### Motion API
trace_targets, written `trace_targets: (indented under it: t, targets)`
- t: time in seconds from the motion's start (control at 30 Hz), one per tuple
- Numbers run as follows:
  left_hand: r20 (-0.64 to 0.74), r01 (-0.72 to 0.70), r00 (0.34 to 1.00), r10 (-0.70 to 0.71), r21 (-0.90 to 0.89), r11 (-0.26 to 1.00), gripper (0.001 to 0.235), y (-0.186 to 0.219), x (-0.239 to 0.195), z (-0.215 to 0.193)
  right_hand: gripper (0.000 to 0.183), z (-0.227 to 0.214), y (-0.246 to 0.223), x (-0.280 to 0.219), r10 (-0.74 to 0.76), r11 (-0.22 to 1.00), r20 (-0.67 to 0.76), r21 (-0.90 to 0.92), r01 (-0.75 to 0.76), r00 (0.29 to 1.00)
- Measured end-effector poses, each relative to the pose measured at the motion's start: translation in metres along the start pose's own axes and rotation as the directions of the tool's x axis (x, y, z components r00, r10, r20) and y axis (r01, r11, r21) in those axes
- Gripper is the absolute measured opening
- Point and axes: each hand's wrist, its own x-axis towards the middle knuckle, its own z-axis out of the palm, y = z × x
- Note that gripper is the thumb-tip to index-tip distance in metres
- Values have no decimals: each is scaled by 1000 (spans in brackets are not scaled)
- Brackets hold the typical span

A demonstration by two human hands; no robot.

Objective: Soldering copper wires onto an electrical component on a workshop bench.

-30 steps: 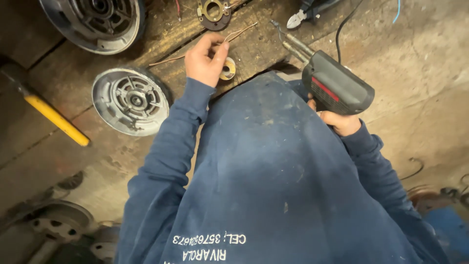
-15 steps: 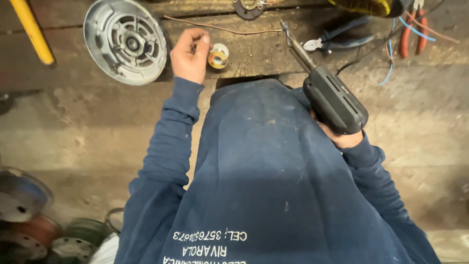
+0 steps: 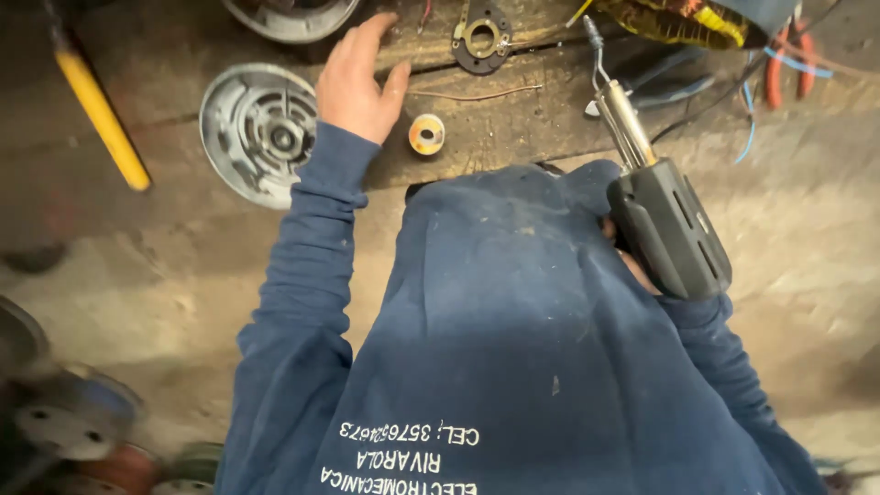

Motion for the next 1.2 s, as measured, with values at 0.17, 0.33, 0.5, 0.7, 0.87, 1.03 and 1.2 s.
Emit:
trace_targets:
  t: [0.17, 0.33, 0.5, 0.7, 0.87, 1.03, 1.2]
  targets:
    - [349, -505, 838, 420, 203, 839, 60, 1, 62, 13, 56, 31, -11, -18, 132, 991, -120, 38, -129, 984]
    - [605, -676, 660, 446, 220, 703, 81, 0, 106, 55, 54, 68, -33, -28, 268, 962, -228, 109, -249, 936]
    - [708, -727, 596, 378, 275, 630, 79, -4, 115, 73, 52, 98, -50, -59, 383, 921, -262, 185, -344, 886]
    - [693, -711, 640, 333, 369, 599, 72, -7, 120, 77, 48, 107, -55, -64, 444, 873, -260, 340, -350, 857]
    - [671, -707, 655, 349, 378, 598, 59, 7, 105, 77, 50, 104, -46, -68, 336, 927, -268, 263, -266, 903]
    - [658, -659, 689, 303, 395, 641, 56, 40, 61, 94, 53, 87, -41, -65, 347, 902, -273, 357, -240, 897]
    - [604, -559, 758, 244, 410, 721, 62, 52, 24, 134, 55, 68, -38, -81, 469, 838, -227, 420, -348, 854]
